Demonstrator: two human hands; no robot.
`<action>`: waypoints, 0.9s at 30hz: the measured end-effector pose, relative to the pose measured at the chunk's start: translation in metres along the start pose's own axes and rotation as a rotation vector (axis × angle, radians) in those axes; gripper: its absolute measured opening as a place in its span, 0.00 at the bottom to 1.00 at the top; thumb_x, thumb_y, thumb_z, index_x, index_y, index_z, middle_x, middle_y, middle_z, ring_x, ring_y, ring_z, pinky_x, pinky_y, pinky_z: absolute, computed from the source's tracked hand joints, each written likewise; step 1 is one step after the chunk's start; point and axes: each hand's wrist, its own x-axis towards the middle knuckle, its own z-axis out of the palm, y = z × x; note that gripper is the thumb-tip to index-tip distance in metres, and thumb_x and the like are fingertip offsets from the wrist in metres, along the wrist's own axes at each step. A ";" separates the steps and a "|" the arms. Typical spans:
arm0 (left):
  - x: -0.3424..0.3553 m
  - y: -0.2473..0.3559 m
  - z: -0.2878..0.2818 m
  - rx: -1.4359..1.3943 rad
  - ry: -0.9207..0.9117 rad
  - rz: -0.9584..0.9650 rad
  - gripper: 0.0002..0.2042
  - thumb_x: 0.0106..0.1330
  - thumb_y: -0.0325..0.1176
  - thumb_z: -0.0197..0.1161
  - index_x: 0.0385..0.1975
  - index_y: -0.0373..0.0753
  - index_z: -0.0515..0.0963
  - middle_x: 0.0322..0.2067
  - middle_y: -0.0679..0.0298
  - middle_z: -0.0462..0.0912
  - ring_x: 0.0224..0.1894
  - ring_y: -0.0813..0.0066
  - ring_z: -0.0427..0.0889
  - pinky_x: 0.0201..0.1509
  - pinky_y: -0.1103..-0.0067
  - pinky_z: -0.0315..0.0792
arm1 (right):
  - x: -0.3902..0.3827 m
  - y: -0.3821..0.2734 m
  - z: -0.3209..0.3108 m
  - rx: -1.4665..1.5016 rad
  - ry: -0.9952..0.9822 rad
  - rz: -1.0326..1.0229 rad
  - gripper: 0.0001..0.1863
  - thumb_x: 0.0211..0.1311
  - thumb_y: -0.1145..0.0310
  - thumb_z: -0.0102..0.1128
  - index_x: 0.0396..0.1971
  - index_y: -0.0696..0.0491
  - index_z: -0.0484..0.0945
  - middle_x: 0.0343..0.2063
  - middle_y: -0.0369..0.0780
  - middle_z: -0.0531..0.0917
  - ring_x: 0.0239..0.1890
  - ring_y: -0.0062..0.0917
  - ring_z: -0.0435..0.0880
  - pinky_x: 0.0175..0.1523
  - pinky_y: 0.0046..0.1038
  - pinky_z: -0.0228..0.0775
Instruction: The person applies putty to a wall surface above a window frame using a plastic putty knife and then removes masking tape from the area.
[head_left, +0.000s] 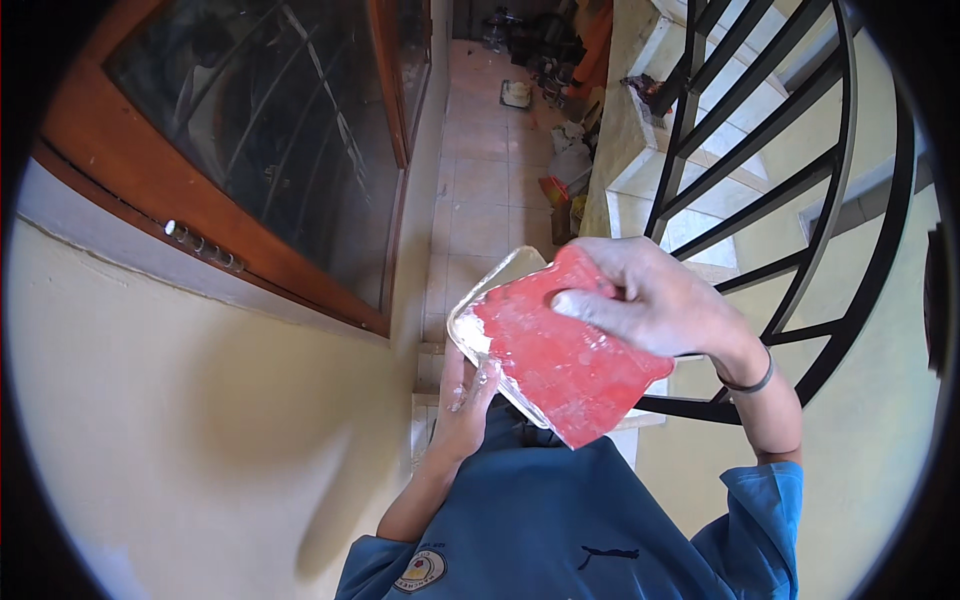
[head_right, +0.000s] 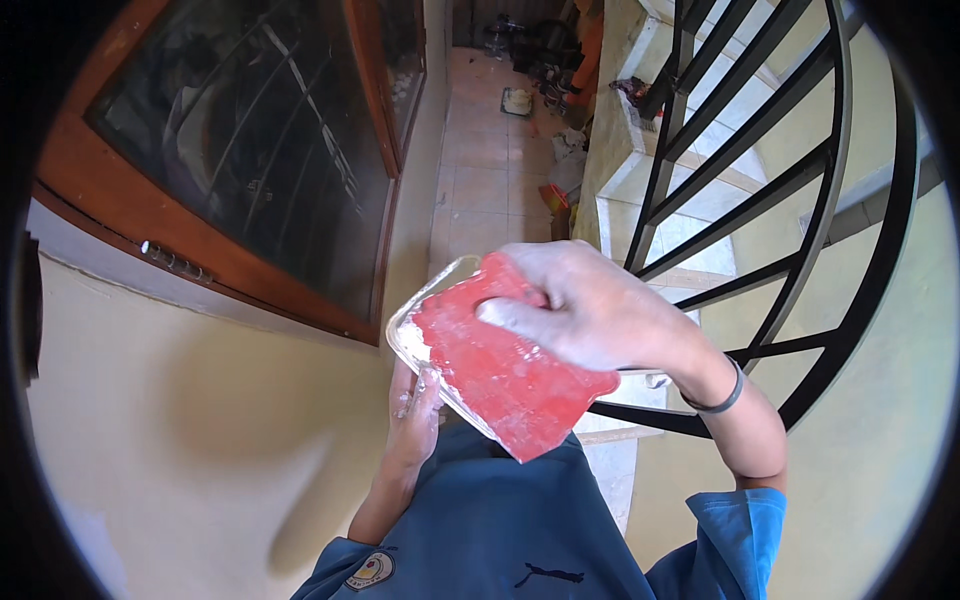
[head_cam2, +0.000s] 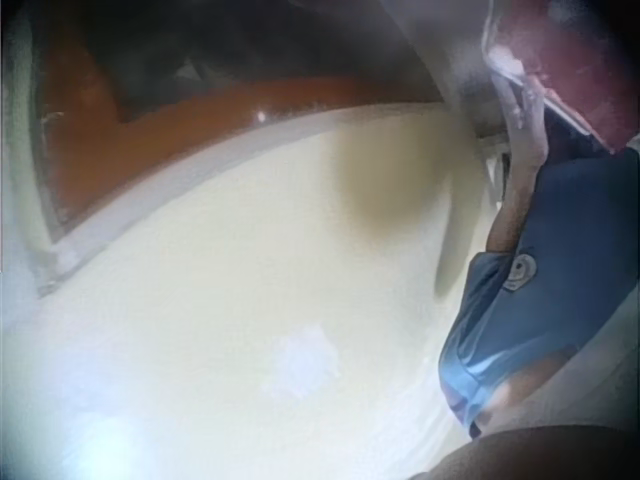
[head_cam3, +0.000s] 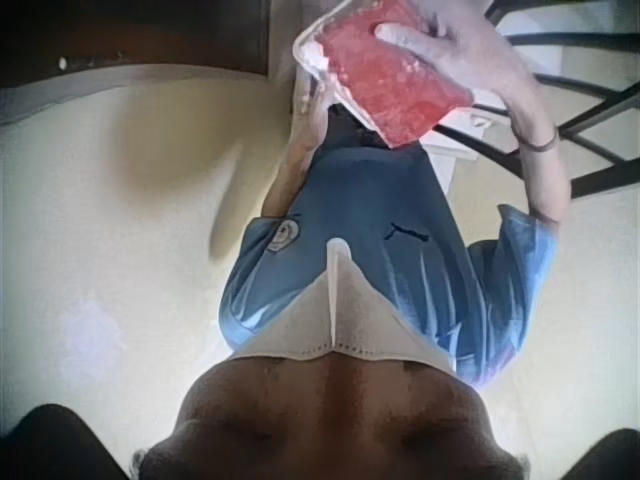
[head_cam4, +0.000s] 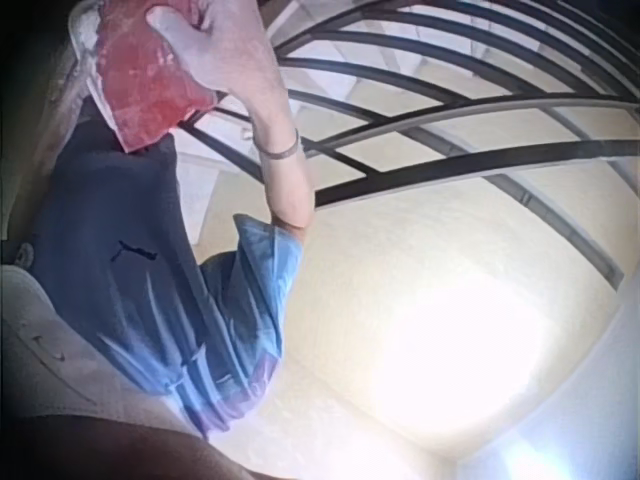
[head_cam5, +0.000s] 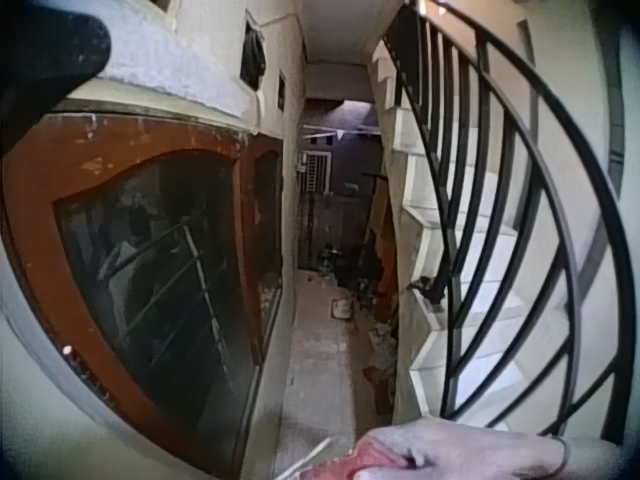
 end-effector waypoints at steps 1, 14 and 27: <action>0.000 0.001 -0.001 0.006 0.002 0.003 0.29 0.82 0.29 0.50 0.79 0.34 0.52 0.69 0.60 0.68 0.66 0.77 0.69 0.69 0.78 0.66 | 0.000 0.020 0.004 0.262 -0.007 0.056 0.14 0.76 0.61 0.64 0.40 0.59 0.80 0.24 0.38 0.83 0.25 0.23 0.81 0.34 0.30 0.73; 0.019 0.000 -0.022 -0.093 0.128 -0.031 0.28 0.84 0.42 0.53 0.76 0.35 0.58 0.69 0.55 0.73 0.69 0.63 0.75 0.72 0.65 0.74 | -0.025 0.130 0.053 1.102 0.273 0.101 0.12 0.77 0.66 0.64 0.50 0.59 0.84 0.41 0.33 0.89 0.41 0.13 0.85 0.47 0.21 0.79; 0.113 -0.074 -0.045 -0.134 0.314 0.092 0.29 0.82 0.46 0.54 0.76 0.37 0.60 0.71 0.58 0.72 0.72 0.60 0.72 0.76 0.61 0.67 | 0.058 0.252 0.097 1.529 0.395 -0.132 0.17 0.70 0.77 0.59 0.57 0.60 0.76 0.45 0.38 0.87 0.45 0.19 0.87 0.53 0.26 0.81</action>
